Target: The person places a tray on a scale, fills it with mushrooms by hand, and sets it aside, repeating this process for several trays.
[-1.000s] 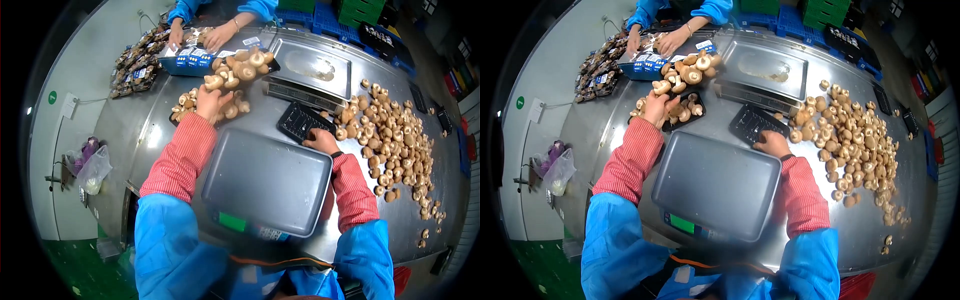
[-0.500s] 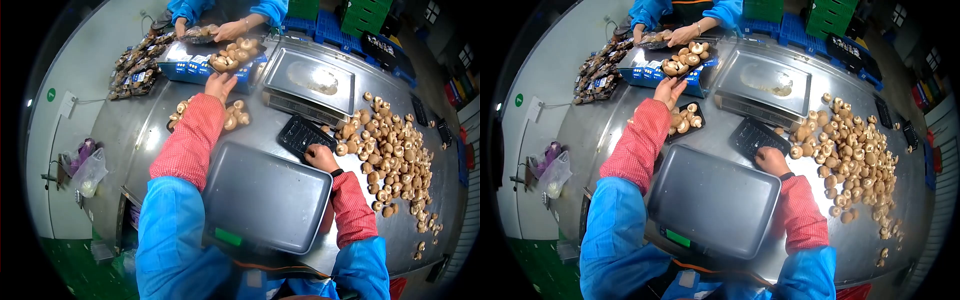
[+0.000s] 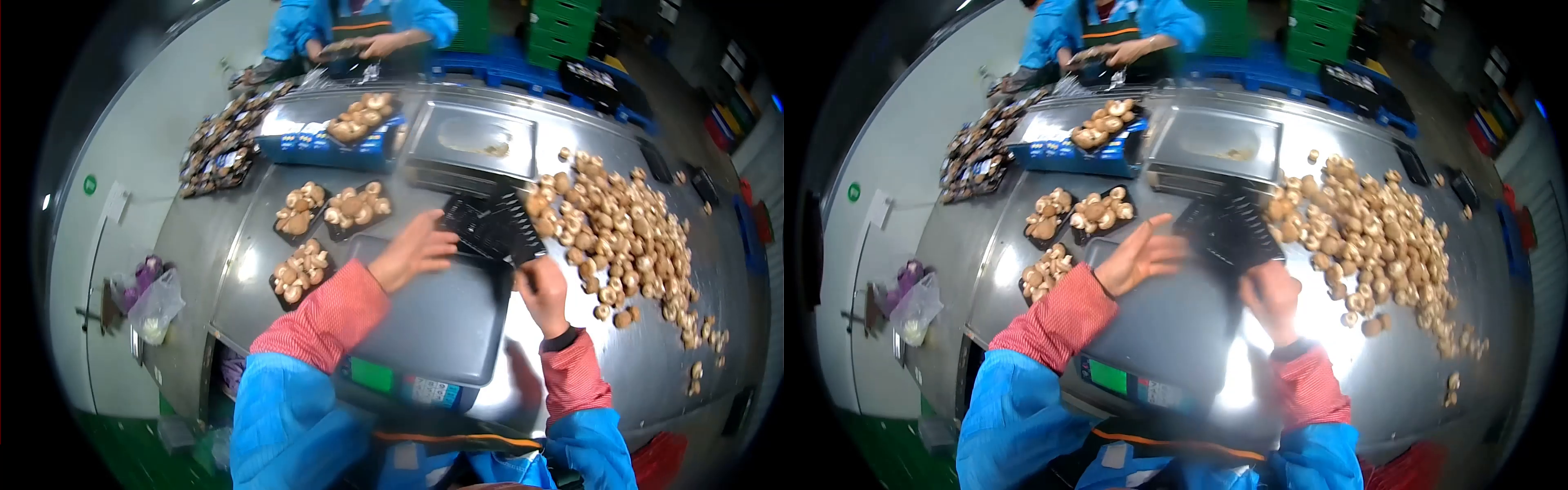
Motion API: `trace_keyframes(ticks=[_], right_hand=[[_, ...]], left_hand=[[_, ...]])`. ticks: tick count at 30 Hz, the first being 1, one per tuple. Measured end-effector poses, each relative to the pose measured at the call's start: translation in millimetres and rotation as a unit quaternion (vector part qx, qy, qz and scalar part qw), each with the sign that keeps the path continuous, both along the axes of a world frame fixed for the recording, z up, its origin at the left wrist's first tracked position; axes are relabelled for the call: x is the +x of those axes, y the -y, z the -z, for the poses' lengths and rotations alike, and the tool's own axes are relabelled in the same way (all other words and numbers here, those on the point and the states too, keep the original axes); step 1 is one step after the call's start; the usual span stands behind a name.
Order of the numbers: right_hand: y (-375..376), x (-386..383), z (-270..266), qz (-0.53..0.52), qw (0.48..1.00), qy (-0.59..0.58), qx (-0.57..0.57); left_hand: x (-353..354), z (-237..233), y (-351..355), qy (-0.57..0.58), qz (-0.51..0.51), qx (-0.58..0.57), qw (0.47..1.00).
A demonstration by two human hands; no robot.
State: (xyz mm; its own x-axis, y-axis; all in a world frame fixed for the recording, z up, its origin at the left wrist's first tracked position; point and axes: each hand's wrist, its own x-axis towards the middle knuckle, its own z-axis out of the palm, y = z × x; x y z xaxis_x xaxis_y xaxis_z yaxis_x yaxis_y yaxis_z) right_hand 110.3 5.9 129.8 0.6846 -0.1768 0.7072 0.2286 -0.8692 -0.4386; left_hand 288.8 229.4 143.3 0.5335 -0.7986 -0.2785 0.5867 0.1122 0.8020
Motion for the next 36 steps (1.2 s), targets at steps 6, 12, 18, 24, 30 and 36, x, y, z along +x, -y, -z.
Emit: trace_keyframes(ticks=[6,12,18,24,30,36], right_hand=[[-40.2,-88.2,6.2,-0.002,0.993,-0.109,-0.043],[23.6,-184.5,8.1,0.243,0.94,-0.187,0.15],[98.1,-275.8,71.1,0.143,0.752,-0.148,0.626],[222.9,-357.6,127.4,0.421,0.817,-0.105,0.381],[279.3,-316.9,137.9,0.461,0.8,-0.216,0.315],[303.9,-270.5,149.9,0.367,0.833,-0.22,0.351]], left_hand=[[-85.3,7.7,64.0,0.161,0.052,0.108,0.98],[-145.9,26.5,116.5,0.229,0.266,0.135,0.927],[-207.1,28.0,216.4,0.221,0.348,0.135,0.901],[-144.4,102.5,295.9,0.47,0.253,0.174,0.827],[-139.2,125.9,342.4,0.571,0.257,0.323,0.709],[-153.5,124.5,351.3,0.635,0.288,0.265,0.667]])
